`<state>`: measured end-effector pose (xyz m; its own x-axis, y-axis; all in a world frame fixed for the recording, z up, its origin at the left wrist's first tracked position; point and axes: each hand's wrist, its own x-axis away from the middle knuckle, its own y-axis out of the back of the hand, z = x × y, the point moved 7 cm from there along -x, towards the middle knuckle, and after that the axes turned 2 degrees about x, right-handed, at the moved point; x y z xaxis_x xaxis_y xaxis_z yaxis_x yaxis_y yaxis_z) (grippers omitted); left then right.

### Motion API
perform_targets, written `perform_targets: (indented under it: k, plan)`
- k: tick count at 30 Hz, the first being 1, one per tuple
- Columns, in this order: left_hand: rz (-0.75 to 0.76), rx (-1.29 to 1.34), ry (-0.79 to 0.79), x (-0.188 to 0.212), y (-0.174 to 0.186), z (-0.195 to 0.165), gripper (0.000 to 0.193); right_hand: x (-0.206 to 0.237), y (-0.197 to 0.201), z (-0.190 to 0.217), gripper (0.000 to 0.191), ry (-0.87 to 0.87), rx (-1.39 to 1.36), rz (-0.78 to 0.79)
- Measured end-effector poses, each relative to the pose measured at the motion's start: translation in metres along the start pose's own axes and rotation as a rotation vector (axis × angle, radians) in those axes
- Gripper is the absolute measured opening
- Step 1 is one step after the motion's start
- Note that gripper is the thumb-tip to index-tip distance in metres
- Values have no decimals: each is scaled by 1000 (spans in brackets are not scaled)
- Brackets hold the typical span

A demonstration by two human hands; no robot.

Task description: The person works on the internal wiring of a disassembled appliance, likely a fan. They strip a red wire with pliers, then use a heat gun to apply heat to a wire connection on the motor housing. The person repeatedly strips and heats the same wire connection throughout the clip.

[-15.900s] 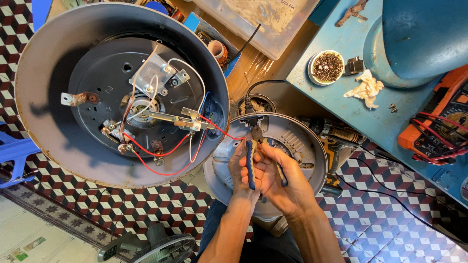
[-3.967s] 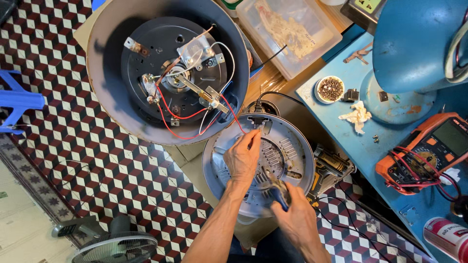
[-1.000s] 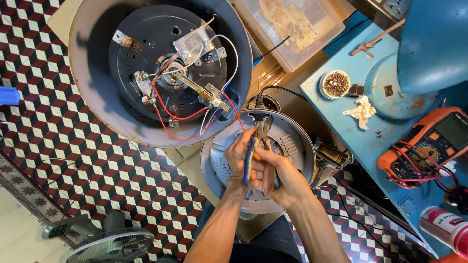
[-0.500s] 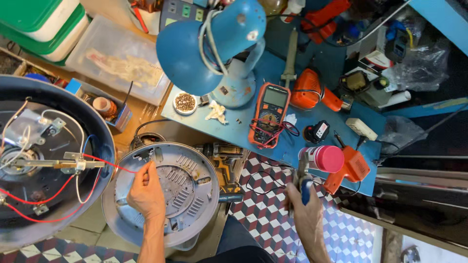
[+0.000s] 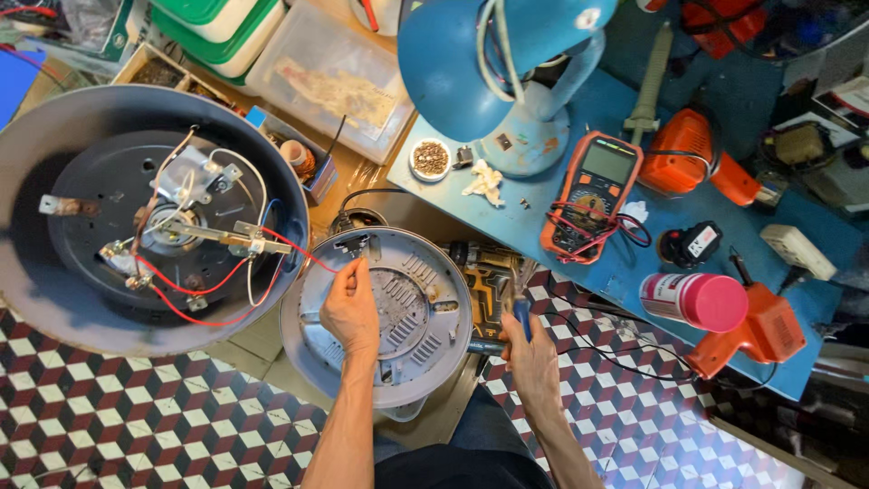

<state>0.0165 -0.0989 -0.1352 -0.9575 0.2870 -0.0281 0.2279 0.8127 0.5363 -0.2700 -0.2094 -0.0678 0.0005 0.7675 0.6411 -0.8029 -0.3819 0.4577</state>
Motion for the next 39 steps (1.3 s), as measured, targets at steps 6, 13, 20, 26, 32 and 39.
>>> perform_targets:
  k: [6, 13, 20, 26, 32, 39]
  plan:
    - [30, 43, 49, 1, 1, 3, 18, -28, -32, -41, 55, 184, 456, -107]
    - [105, 54, 4, 17, 6, 4, 21, 0, -1, -35, 56, 608, 460, -381]
    - [89, 14, -25, 23, 10, -3, 20, 38, 273, -98, 26, 154, -154, -1022]
    - [8, 111, -58, 13, -1, -2, 19, -108, 295, -143, 45, -127, -723, -234]
    - [-55, 24, 45, -10, -10, 9, 17, -149, 269, -151, 50, -200, -534, -241]
    - [-19, 40, 98, -13, -8, 10, 19, -164, 264, -149, 43, -192, -458, -354]
